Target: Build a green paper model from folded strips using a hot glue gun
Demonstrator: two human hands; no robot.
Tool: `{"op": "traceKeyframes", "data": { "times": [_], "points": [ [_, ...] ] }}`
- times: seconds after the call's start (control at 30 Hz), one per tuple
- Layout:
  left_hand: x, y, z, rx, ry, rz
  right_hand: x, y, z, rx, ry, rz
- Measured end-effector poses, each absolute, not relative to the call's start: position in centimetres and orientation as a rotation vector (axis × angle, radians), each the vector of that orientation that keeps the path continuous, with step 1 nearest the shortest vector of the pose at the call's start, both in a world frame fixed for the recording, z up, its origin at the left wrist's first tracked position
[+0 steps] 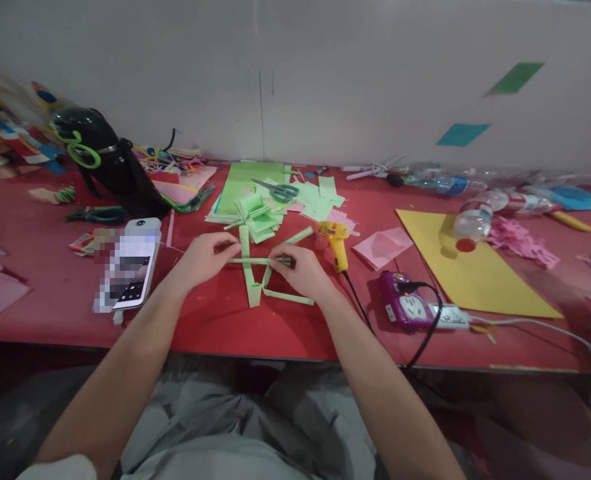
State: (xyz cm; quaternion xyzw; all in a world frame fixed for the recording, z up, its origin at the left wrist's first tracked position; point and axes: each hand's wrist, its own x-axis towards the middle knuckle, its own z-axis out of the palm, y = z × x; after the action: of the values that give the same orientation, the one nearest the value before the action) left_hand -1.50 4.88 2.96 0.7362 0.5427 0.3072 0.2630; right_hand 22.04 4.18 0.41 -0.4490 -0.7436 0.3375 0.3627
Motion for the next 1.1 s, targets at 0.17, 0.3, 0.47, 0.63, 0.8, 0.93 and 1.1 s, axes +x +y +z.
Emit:
{"op": "traceKeyframes", "data": {
  "times": [0.17,0.3,0.47,0.63,0.8,0.93,1.1],
  "points": [
    [-0.6,4.6,1.9,1.938,1.349,0.825,21.8,3.9,0.8,-1.113,-1.965,0.891],
    [0.1,4.6,1.9,1.923,1.313,0.825,21.7,3.8,0.8,-1.087,-1.949,0.950],
    [0.6,5.2,1.7,1.912,1.337,0.798,21.8,3.7,1.0,-1.072,-1.970,1.099],
    [0.5,5.8,1.8,1.942,1.376,0.691,21.9,3.6,0.9,-0.995,-1.967,1.295],
    [0.2,5.7,1.8,1.918,1.374,0.595,22.3,3.2,1.6,-1.038,-1.984,1.325],
    [0.1,5.8,1.4,1.903,1.372,0.603,22.9,3.2,2.1,-1.098,-1.992,1.166],
    [-0.5,5.9,1.4,1.930,1.415,0.599,23.3,3.5,1.4,-1.199,-2.047,0.965]
  ]
}}
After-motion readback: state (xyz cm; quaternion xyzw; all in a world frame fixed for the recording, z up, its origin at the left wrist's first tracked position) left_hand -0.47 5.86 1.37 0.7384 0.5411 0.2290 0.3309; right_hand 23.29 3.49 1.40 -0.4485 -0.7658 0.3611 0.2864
